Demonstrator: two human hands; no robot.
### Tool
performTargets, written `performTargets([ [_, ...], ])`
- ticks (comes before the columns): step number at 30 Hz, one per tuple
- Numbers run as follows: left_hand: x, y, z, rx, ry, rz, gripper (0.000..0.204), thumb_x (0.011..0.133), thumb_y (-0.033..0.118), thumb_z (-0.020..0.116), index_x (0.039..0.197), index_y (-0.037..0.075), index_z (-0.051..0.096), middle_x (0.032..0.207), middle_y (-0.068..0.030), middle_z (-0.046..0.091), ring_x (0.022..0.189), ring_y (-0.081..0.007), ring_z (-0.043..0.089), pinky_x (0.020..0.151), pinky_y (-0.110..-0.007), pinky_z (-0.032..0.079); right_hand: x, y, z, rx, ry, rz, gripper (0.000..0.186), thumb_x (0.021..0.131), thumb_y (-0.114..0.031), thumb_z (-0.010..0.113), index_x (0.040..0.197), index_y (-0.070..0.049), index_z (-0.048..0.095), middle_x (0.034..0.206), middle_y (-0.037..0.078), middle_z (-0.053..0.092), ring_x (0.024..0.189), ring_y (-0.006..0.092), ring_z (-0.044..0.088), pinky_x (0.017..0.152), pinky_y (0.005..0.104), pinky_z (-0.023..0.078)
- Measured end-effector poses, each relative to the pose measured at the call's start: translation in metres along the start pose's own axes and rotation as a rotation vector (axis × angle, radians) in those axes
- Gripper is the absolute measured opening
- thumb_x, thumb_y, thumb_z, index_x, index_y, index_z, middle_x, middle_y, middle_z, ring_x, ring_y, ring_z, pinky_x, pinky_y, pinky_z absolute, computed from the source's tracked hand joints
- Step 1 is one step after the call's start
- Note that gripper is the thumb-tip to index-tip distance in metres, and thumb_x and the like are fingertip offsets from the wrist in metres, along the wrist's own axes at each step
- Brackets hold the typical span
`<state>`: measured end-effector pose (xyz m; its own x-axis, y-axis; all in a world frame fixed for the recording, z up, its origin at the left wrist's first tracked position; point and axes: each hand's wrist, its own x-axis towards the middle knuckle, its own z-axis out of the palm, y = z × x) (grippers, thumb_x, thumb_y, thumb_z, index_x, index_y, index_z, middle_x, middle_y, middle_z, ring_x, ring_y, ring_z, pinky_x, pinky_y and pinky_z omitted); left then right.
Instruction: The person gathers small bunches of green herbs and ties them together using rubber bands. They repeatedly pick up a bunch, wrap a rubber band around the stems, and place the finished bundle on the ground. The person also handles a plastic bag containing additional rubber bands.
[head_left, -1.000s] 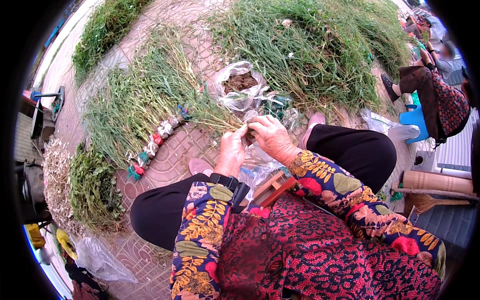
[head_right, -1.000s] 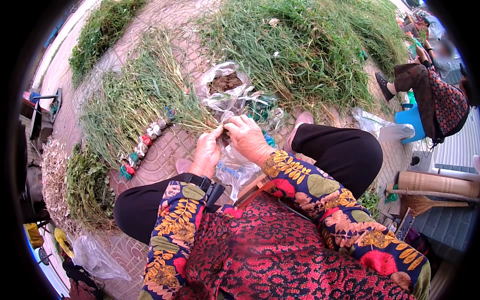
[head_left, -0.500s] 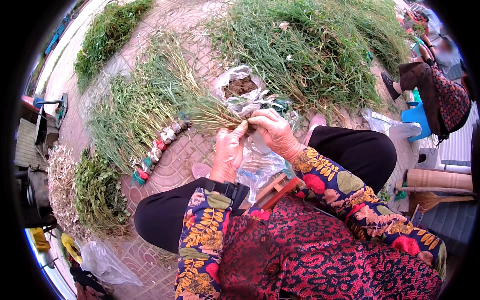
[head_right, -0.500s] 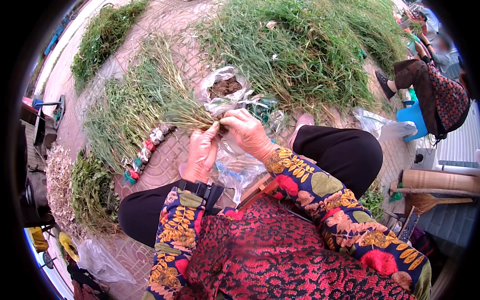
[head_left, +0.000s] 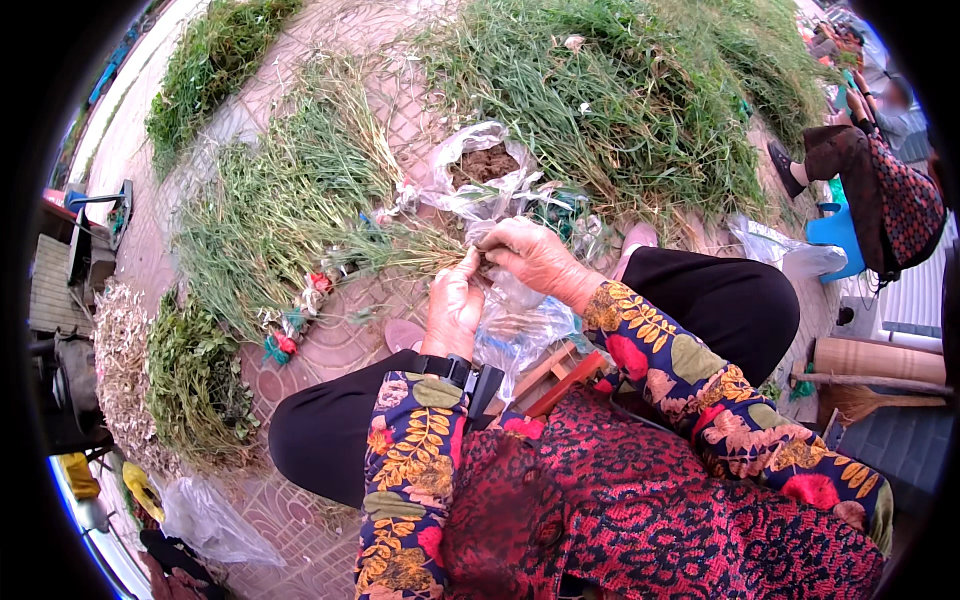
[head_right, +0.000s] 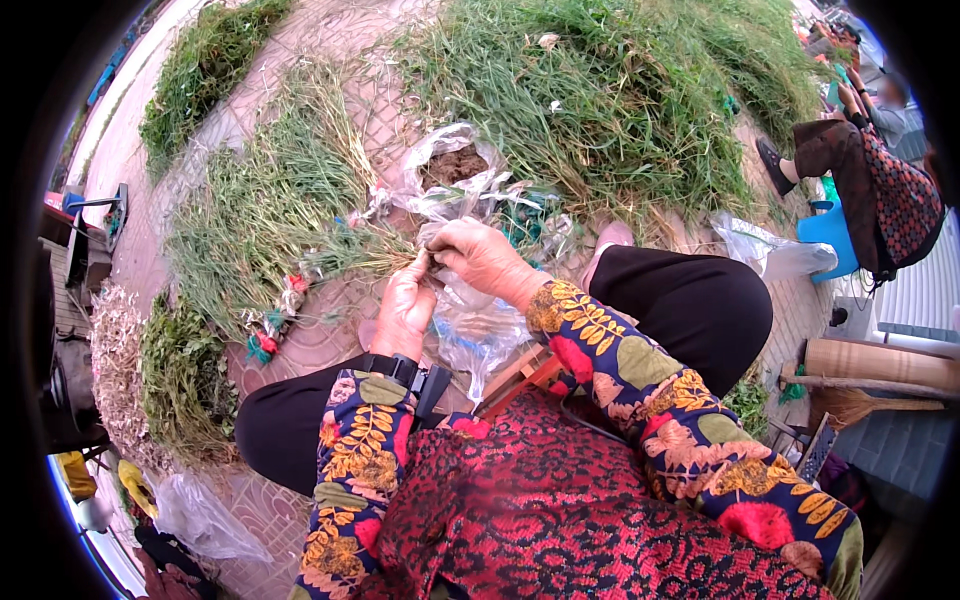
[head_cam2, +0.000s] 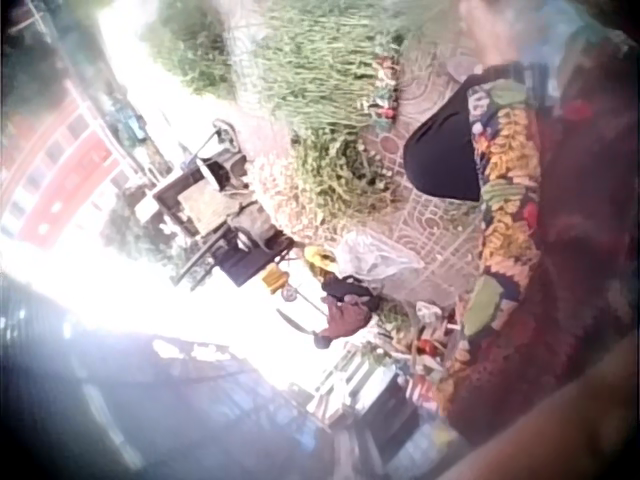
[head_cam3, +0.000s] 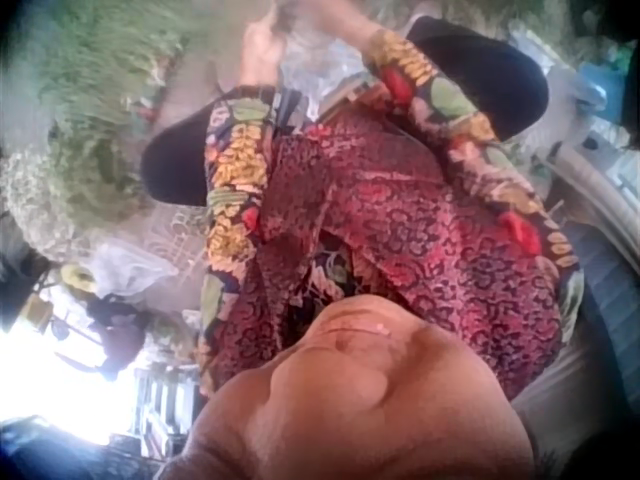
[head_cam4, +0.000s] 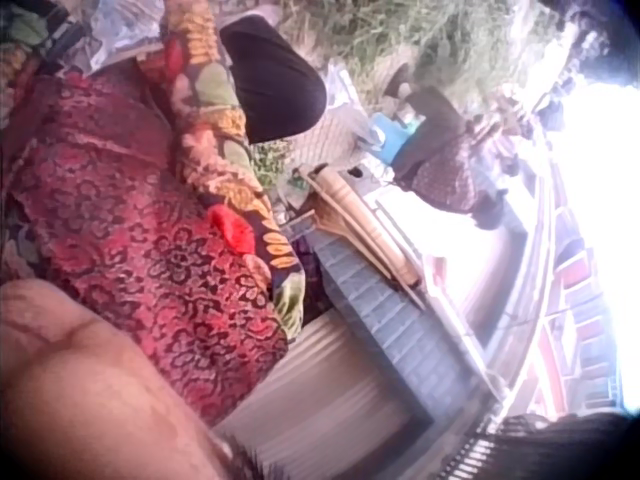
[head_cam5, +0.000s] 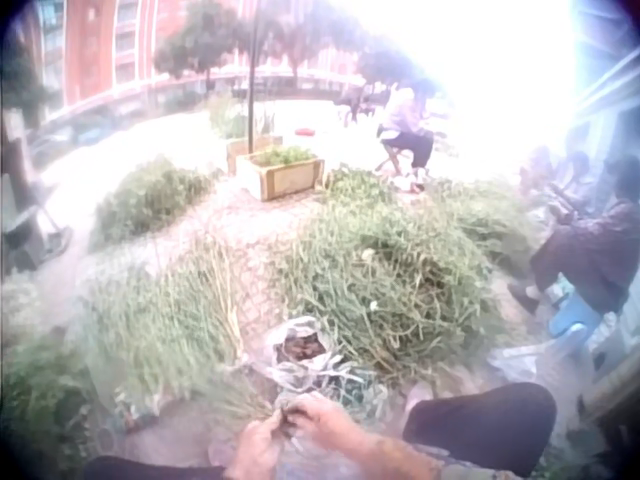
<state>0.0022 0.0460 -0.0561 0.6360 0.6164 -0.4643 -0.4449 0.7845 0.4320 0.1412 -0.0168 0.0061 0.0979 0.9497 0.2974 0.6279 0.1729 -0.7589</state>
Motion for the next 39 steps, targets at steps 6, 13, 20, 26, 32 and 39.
performTargets([
  [6, 0.006, -0.005, -0.005, -0.079, 0.068, -0.042, 0.022, 0.087, 0.01, 0.053, 0.106, -0.001, 0.055, 0.105, -0.0101, 0.058, 0.097, -0.0221, 0.055, 0.09, -0.037, 0.041, -0.003, 0.027, -0.015, 0.316, 0.237, 0.509, 0.024, 0.079, -0.016, 0.064, 0.095, 0.002, 0.059, 0.083, 0.007, 0.062, 0.077, 0.0126, 0.057, 0.07, 0.0274, 0.046],
  [13, 0.012, -0.012, -0.01, -0.052, 0.115, -0.02, 0.019, 0.084, 0.007, 0.057, 0.102, 0.0, 0.056, 0.095, -0.0076, 0.06, 0.084, -0.0176, 0.058, 0.075, -0.03, 0.046, -0.011, 0.025, -0.002, 0.489, -0.084, 0.701, 0.04, 0.077, -0.021, 0.068, 0.104, 0.006, 0.055, 0.09, 0.008, 0.061, 0.081, 0.0115, 0.057, 0.072, 0.0251, 0.046],
  [20, 0.013, -0.023, -0.007, -0.024, 0.192, 0.051, 0.019, 0.081, 0.002, 0.06, 0.099, 0.0, 0.056, 0.092, -0.0064, 0.061, 0.08, -0.0164, 0.058, 0.069, -0.029, 0.047, -0.015, 0.049, 0.021, 0.318, -0.086, 0.74, 0.035, 0.071, -0.022, 0.071, 0.094, 0.0, 0.057, 0.085, 0.011, 0.062, 0.076, 0.015, 0.058, 0.068, 0.0297, 0.047],
  [26, 0.012, -0.02, -0.011, 0.025, 0.18, 0.055, 0.017, 0.082, 0.004, 0.059, 0.098, 0.002, 0.057, 0.089, -0.0054, 0.061, 0.075, -0.0152, 0.058, 0.063, -0.028, 0.046, -0.007, 0.018, 0.013, -0.188, 0.077, 0.314, 0.044, 0.068, -0.023, 0.069, 0.106, -0.007, 0.053, 0.102, 0.012, 0.055, 0.094, 0.0293, 0.052, 0.08, 0.037, 0.043],
  [32, 0.013, -0.022, -0.009, 0.013, 0.198, 0.033, 0.013, 0.082, 0.006, 0.059, 0.095, 0.001, 0.057, 0.087, -0.0061, 0.061, 0.074, -0.0147, 0.058, 0.059, -0.027, 0.046, -0.01, 0.015, 0.019, -0.241, -0.047, 0.263, 0.046, 0.066, -0.021, 0.068, 0.107, -0.009, 0.052, 0.103, 0.012, 0.054, 0.098, 0.0318, 0.05, 0.085, 0.0387, 0.041],
  [39, 0.011, -0.017, -0.006, 0.027, 0.357, 0.18, 0.021, 0.078, -0.002, 0.062, 0.098, -0.003, 0.055, 0.091, -0.0083, 0.06, 0.078, -0.0169, 0.058, 0.07, -0.028, 0.048, 0.038, 0.086, 0.002, 0.148, 0.286, 0.516, 0.011, 0.079, -0.007, 0.06, 0.087, 0.0, 0.063, 0.077, 0.005, 0.063, 0.07, 0.0076, 0.055, 0.066, 0.0233, 0.045],
])
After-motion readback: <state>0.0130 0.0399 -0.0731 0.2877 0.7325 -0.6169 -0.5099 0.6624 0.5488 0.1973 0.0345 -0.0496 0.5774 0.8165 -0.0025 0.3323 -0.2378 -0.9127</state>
